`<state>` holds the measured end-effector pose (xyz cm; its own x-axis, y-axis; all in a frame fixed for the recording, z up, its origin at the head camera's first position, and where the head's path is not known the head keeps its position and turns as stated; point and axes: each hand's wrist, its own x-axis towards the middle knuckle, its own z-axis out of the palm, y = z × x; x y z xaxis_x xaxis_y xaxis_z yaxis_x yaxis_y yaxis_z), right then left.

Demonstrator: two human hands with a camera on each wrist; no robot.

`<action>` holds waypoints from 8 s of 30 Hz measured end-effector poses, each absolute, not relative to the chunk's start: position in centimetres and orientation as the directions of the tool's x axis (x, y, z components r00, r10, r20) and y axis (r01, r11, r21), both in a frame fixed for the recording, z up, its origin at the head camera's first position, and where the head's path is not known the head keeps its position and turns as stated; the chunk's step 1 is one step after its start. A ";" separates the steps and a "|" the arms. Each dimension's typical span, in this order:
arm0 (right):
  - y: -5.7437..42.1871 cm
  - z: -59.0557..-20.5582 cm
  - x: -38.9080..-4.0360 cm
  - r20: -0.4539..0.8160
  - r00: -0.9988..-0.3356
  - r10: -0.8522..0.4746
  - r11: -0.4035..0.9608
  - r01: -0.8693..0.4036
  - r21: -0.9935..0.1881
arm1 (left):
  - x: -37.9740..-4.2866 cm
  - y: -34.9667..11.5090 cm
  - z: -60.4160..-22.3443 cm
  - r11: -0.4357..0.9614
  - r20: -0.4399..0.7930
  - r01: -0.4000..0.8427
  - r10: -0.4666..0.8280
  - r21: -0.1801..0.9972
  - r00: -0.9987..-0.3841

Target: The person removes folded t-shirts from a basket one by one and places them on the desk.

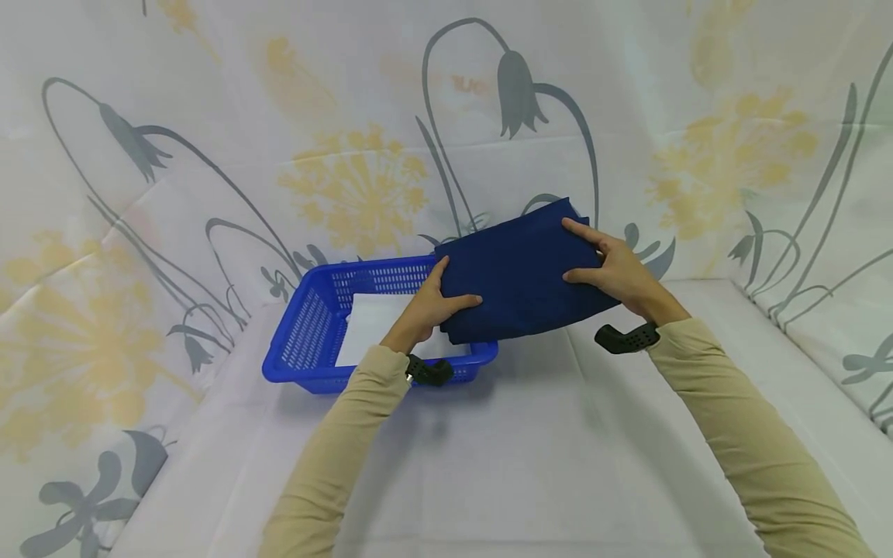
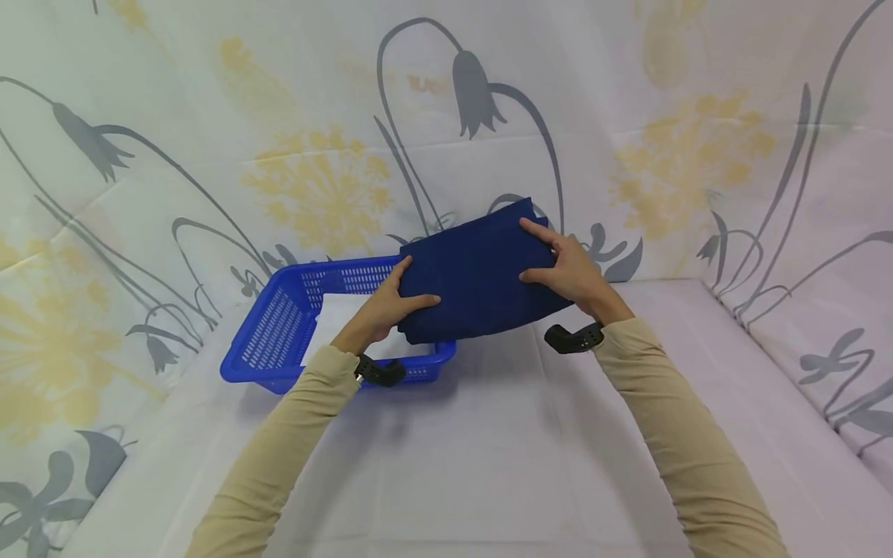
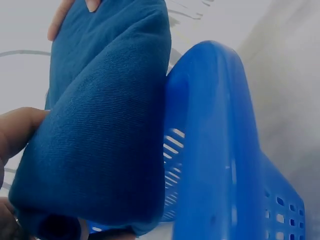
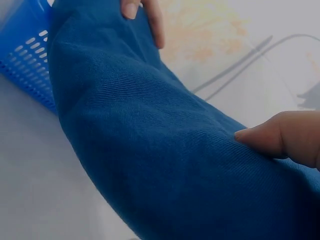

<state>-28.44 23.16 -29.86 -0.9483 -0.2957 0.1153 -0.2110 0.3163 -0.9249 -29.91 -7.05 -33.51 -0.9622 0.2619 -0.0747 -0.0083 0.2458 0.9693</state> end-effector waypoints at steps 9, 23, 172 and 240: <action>23.2 -29.8 -28.3 0.117 -0.946 -0.302 0.302 -0.211 -0.930 | -30.0 -6.7 -34.2 0.235 -0.082 -0.024 0.240 0.972 -0.967; 23.5 -29.9 -28.2 0.125 -0.947 -0.296 0.297 -0.215 -0.930 | -30.2 -5.7 -34.5 0.152 -0.071 -0.047 0.158 0.987 -0.985; 36.4 -41.9 -25.8 -0.170 -0.973 -0.153 0.606 0.044 -0.794 | -27.4 8.9 -42.5 0.384 -0.188 -0.137 0.098 0.913 -0.977; 26.7 -32.5 -22.1 0.606 -0.757 -0.246 0.810 -0.504 -0.301 | -23.9 1.1 -33.1 0.687 0.315 0.635 0.552 0.353 -0.772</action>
